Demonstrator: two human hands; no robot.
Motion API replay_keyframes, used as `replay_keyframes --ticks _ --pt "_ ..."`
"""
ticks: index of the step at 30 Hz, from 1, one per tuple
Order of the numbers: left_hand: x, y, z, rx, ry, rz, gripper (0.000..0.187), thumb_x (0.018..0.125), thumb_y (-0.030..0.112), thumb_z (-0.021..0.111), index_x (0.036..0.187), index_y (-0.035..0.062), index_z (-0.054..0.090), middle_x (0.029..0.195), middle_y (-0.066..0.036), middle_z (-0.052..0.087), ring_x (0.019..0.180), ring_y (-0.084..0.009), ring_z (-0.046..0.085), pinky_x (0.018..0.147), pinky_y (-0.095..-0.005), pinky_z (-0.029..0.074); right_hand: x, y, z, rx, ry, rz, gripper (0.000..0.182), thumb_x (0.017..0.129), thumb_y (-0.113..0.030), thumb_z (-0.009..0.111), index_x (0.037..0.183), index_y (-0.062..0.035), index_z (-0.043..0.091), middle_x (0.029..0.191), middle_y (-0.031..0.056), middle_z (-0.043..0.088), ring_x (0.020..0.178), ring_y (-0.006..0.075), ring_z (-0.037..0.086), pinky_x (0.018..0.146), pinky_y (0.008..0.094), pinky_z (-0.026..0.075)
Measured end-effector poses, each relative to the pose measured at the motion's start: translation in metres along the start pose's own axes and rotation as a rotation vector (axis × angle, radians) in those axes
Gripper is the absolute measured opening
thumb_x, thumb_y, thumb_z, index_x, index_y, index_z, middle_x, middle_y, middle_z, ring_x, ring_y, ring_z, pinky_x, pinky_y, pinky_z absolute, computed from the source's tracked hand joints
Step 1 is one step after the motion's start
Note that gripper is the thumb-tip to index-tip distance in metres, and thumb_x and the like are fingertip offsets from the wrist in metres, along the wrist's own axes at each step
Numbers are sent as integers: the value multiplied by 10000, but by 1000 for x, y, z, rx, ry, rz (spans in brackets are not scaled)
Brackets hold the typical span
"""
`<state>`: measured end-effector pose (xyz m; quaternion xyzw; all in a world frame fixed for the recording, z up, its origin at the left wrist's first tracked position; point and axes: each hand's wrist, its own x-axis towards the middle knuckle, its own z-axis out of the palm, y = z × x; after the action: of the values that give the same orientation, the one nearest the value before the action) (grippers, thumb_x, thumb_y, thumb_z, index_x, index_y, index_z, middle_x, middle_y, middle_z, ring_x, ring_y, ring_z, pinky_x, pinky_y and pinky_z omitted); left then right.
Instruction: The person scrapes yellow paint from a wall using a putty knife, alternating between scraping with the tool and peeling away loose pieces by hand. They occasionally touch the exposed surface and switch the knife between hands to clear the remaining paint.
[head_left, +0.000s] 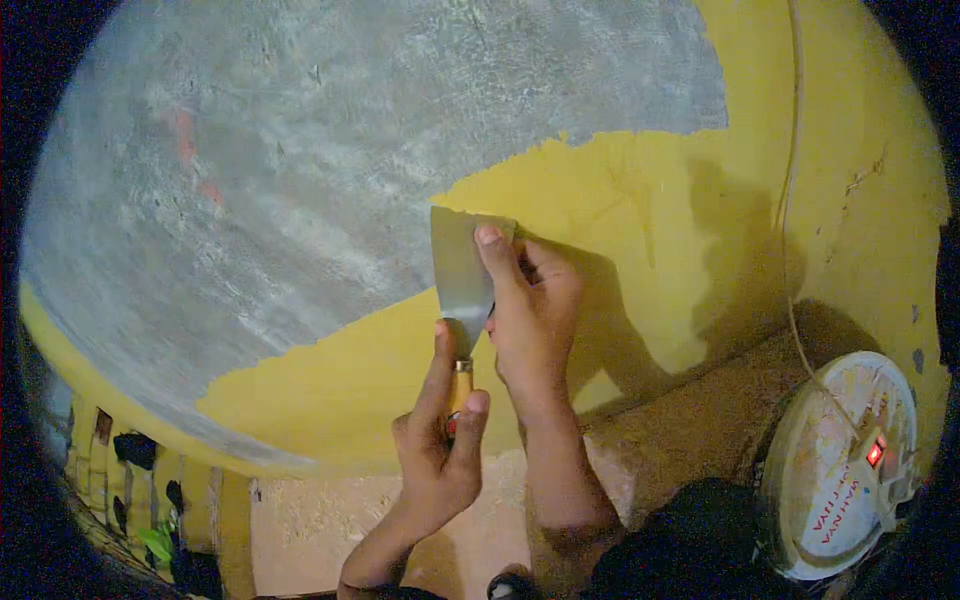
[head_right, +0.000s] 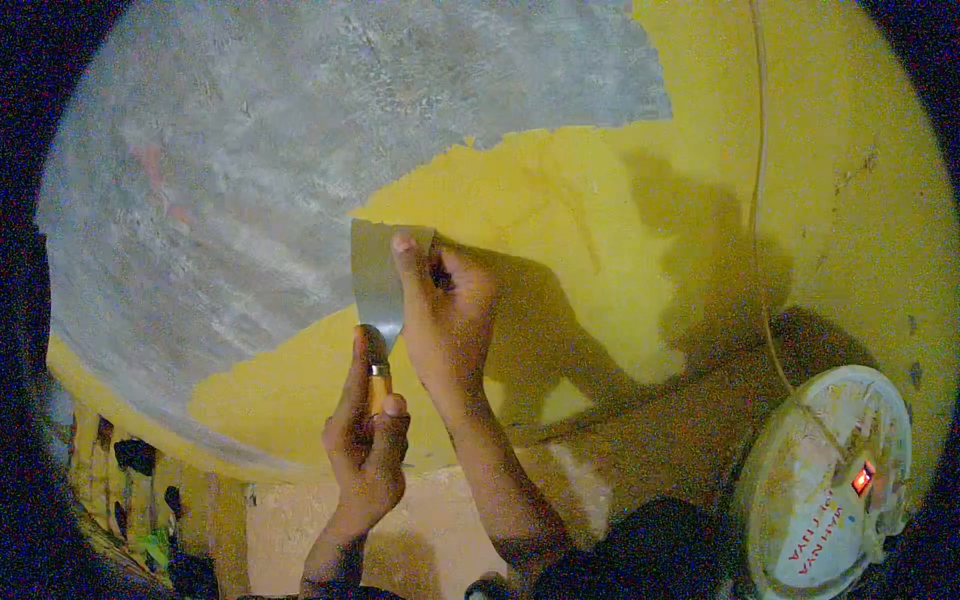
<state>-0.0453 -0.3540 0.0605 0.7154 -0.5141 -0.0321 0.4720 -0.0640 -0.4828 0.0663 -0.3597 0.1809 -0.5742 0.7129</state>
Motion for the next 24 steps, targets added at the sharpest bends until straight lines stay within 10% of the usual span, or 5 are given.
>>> replay_keyframes --ticks 2,13,19,24 --pt "-2 0 5 2 8 -1 545 916 204 437 1386 32 220 624 69 446 482 -13 300 419 -177 252 -1 0 0 37 -1 13 357 846 -273 595 612 -21 501 546 -23 463 549 52 384 501 253 327" --pt "-3 -12 13 47 72 75 547 913 208 461 1384 45 237 668 49 483 478 -14 307 416 -176 272 -3 11 -3 -19 -1 -93 342 847 -261 588 624 -11 515 525 -27 446 519 53 364 463 265 308" --pt "2 -14 13 -38 53 -13 533 912 190 461 1384 63 249 1104 -32 556 497 -5 334 414 -164 287 4 9 -1 -33 -11 -182 326 851 -244 579 641 1 529 531 -20 462 529 51 381 471 261 322" --pt "1 -32 22 101 102 187 531 905 123 465 1386 67 246 778 37 550 480 -5 314 410 -165 273 7 8 -4 -55 28 -248 315 848 -233 579 660 17 544 526 2 472 529 58 394 475 267 335"
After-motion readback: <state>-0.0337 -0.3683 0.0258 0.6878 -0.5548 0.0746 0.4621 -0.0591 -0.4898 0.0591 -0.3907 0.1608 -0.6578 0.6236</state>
